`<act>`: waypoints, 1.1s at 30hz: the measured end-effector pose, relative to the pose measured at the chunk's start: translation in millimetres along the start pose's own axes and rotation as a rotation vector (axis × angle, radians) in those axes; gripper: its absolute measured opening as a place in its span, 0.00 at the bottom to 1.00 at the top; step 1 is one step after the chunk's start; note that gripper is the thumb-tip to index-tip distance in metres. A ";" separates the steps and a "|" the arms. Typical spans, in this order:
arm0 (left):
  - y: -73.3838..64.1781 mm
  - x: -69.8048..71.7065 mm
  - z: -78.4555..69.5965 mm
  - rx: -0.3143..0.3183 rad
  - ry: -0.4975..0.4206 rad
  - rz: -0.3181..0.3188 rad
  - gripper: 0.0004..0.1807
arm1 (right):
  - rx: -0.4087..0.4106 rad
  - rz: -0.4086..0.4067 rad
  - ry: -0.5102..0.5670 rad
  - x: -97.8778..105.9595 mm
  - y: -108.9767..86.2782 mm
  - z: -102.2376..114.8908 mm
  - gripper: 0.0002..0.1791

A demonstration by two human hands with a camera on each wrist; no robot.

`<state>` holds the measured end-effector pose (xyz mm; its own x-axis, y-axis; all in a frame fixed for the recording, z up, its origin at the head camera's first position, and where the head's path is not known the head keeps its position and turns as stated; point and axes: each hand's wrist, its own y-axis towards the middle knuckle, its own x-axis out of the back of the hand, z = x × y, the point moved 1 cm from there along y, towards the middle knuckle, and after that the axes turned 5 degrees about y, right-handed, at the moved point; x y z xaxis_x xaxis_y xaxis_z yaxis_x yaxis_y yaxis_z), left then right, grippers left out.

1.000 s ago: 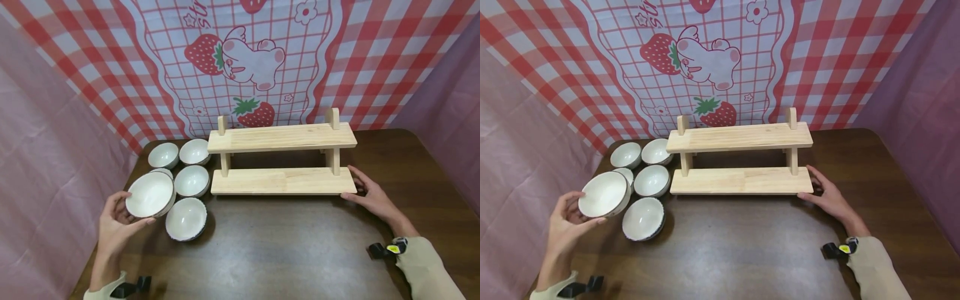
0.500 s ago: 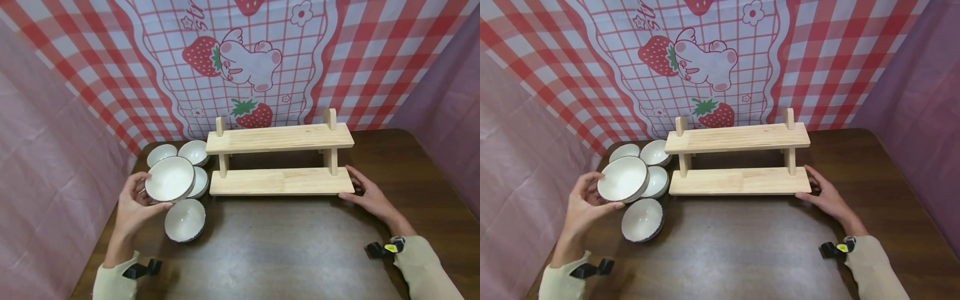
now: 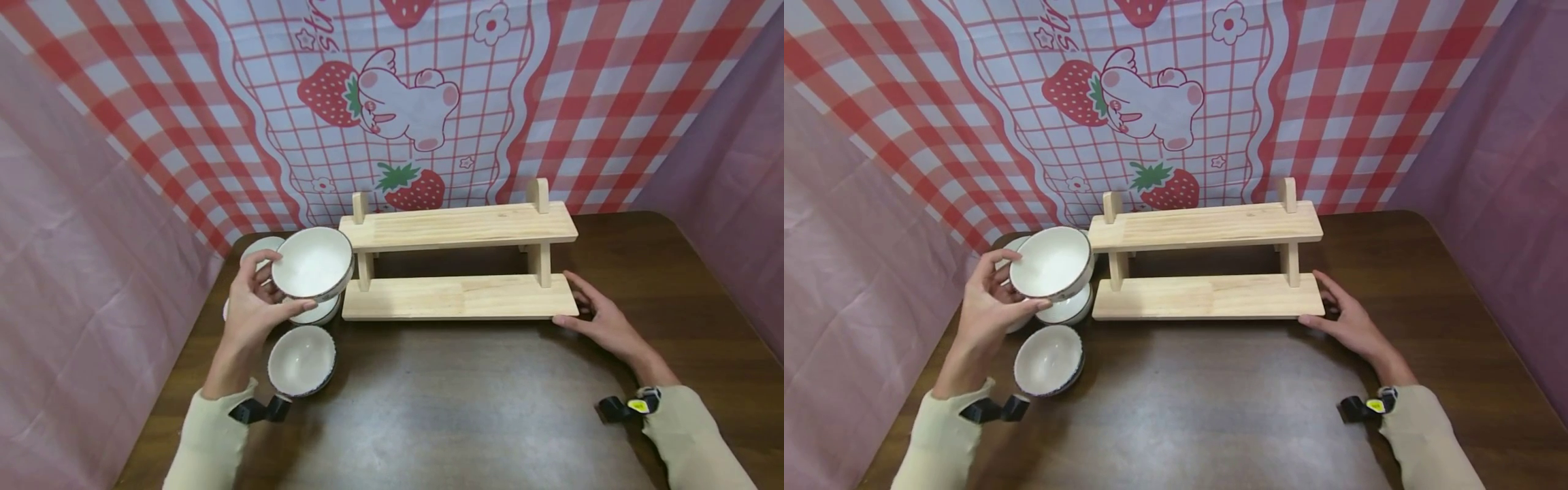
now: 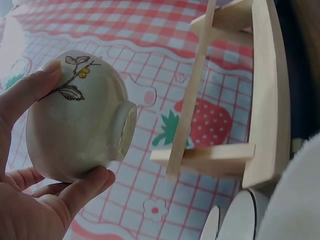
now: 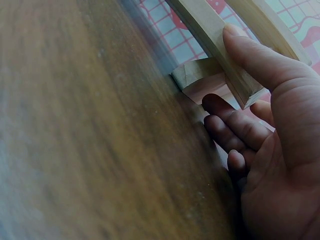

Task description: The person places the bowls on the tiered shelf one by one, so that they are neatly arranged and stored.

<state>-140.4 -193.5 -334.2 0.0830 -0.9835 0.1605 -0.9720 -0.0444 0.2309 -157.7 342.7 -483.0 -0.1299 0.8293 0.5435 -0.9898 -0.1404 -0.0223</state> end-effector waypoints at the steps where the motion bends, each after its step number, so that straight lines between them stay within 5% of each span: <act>1: 2.1 -2.7 -1.3 0.005 0.002 0.004 0.42 | 0.002 -0.001 0.001 0.0 -0.1 0.0 0.51; 26: 53.4 -90.2 -22.2 0.006 0.051 0.059 0.41 | -0.019 0.004 0.005 1.4 -0.7 -0.9 0.52; 33: 65.3 -117.9 -24.5 -0.001 0.058 0.062 0.41 | 0.039 -0.020 0.015 -0.8 -1.2 -0.4 0.50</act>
<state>-208.3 -76.1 -314.5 0.0355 -0.9726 0.2299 -0.9755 0.0162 0.2194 -156.4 342.4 -483.7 -0.1109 0.8402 0.5309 -0.9893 -0.1441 0.0215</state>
